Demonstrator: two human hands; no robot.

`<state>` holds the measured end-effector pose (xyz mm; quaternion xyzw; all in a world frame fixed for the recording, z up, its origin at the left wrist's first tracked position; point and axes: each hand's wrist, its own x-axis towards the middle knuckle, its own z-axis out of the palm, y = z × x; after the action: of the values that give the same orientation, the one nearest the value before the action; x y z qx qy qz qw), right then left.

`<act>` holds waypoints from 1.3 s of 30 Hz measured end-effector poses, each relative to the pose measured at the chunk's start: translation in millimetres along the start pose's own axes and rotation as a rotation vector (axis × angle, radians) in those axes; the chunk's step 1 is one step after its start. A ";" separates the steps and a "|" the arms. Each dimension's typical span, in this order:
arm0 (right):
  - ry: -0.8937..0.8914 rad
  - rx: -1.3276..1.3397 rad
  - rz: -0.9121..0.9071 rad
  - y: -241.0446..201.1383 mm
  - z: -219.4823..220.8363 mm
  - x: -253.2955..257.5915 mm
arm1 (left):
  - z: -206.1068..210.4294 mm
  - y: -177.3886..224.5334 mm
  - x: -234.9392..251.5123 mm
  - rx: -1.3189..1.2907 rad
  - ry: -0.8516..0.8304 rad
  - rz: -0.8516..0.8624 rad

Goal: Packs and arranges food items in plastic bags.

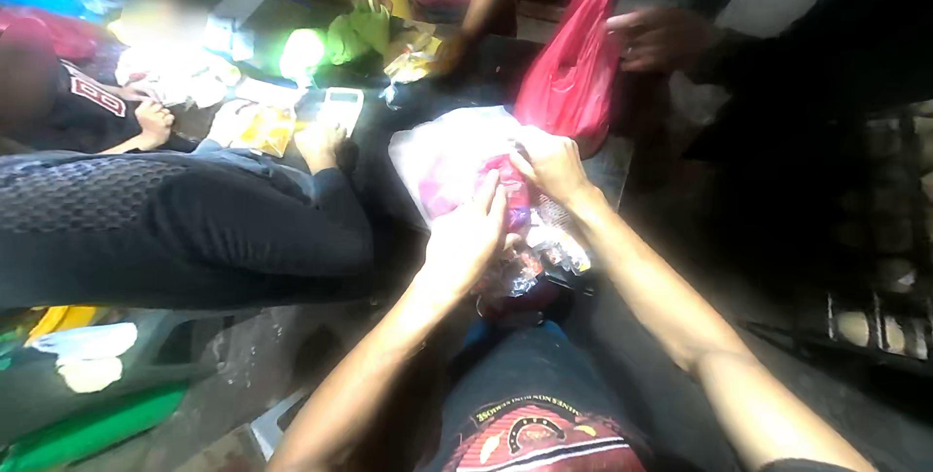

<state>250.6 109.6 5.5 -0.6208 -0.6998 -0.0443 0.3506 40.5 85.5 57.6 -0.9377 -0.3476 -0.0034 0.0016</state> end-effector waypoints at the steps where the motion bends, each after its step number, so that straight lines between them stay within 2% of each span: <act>1: -0.039 -0.014 -0.019 -1.8 1.5 7.2 | 3.1 0.7 -2.9 -0.009 0.011 0.006; 7: -0.070 0.052 -0.287 -3.4 12.5 43.5 | 15.5 0.3 -11.5 -0.048 0.104 0.034; 9: -0.140 0.085 -0.300 -5.8 11.6 53.2 | 18.0 0.5 -10.4 -0.050 0.119 0.052; 12: -0.339 0.081 -0.260 -21.6 0.3 71.4 | 21.9 -0.5 -9.9 -0.053 0.149 0.064; 13: -0.345 0.069 -0.286 -27.4 -1.6 74.2 | 23.0 -0.2 -11.6 -0.064 0.163 0.051; 15: -0.272 0.035 -0.376 -34.0 -0.7 68.9 | 24.9 1.0 -16.9 -0.087 0.199 -0.001; 17: -0.124 0.028 -0.448 -33.8 1.2 53.3 | 28.8 -2.4 -21.1 -0.089 0.266 -0.045; 19: -0.011 0.051 -0.454 -31.9 1.5 35.5 | 36.8 -10.9 -23.6 -0.107 0.344 -0.059; 21: 0.023 0.058 -0.419 -30.2 -0.3 21.2 | 44.9 -21.3 -23.0 -0.179 0.440 -0.053; 23: 0.009 0.069 -0.328 -25.0 -5.4 10.1 | 52.6 -29.6 -21.7 -0.269 0.557 -0.049; 26: -0.091 0.148 0.026 -7.5 -27.1 -24.8 | 63.1 -31.8 -27.9 -0.393 0.674 -0.110; 28: -0.244 0.191 0.314 9.2 -44.3 -51.1 | 68.3 -23.9 -37.7 -0.487 0.717 -0.207; 31: -0.523 0.185 0.641 26.7 -38.9 -80.8 | 74.5 -10.1 -59.0 -0.693 0.720 -0.404; 32: -0.538 0.206 0.708 29.8 -32.9 -88.2 | 77.4 -8.0 -67.0 -0.757 0.690 -0.466; 35: -0.398 0.315 0.806 44.5 -23.7 -109.0 | 87.9 -7.5 -92.5 -0.889 0.535 -0.612; 37: -0.339 0.448 0.825 51.1 -21.0 -118.0 | 90.4 -14.8 -104.8 -0.870 0.426 -0.572; 39: -0.250 0.611 0.861 46.1 -20.6 -118.0 | 75.7 -22.5 -109.0 -0.954 0.334 -0.440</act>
<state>299.1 10.9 -60.6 -0.7218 -0.3995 0.3831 0.4155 -56.5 31.9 -18.9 -0.7264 -0.4903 -0.3096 -0.3689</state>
